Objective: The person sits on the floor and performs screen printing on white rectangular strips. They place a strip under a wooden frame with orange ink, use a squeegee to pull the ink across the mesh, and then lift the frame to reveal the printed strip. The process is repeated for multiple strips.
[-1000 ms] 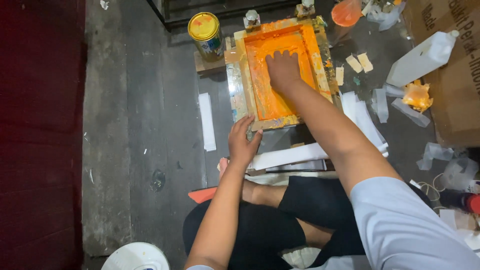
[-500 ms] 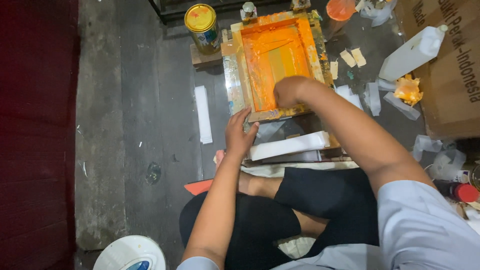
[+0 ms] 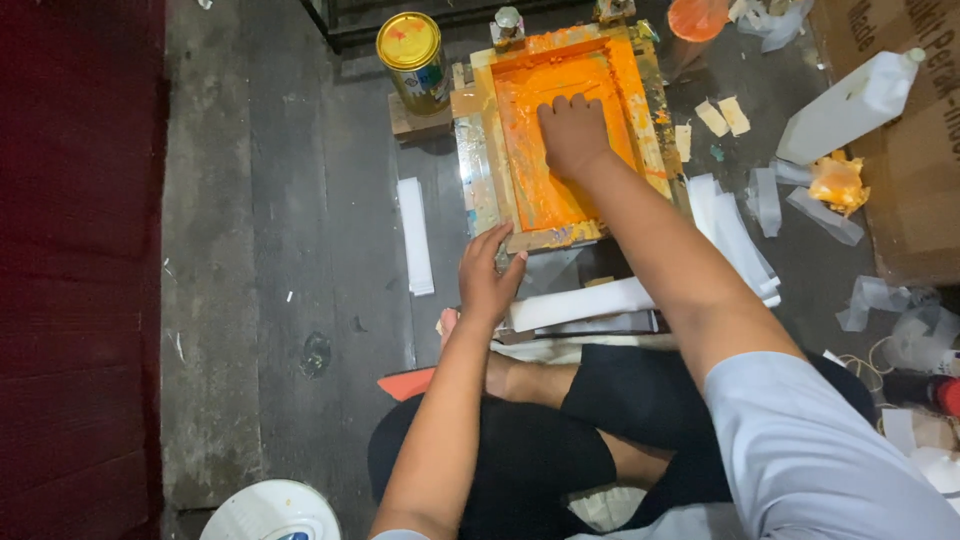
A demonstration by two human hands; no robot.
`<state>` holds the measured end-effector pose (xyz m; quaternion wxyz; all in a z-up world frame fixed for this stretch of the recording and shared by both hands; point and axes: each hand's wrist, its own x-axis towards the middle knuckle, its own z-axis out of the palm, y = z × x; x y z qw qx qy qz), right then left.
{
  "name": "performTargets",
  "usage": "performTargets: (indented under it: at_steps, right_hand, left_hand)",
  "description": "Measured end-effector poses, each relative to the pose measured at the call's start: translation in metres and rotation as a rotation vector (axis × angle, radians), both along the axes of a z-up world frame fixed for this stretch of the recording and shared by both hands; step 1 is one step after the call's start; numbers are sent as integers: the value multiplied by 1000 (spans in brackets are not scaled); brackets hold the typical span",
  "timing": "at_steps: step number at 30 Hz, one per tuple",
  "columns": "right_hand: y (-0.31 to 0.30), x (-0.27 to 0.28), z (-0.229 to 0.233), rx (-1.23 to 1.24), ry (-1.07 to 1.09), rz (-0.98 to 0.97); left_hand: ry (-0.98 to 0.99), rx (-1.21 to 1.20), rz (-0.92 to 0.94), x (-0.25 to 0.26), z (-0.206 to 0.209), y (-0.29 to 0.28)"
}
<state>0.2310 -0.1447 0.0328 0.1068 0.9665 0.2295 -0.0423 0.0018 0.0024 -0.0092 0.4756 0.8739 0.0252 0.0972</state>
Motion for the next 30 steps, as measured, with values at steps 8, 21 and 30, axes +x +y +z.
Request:
performTargets:
  at_steps: [8,21,30]
  right_hand:
    - [-3,-86,113,-247,686,-1]
    - [10,6,13,-140,45,-40]
    - [-10,-61,65,-16,255,108]
  left_hand:
    - [41,-4,5,1,1,-2]
    - [47,-24,1,1,4,1]
    - [108,-121,11,-3,22,-1]
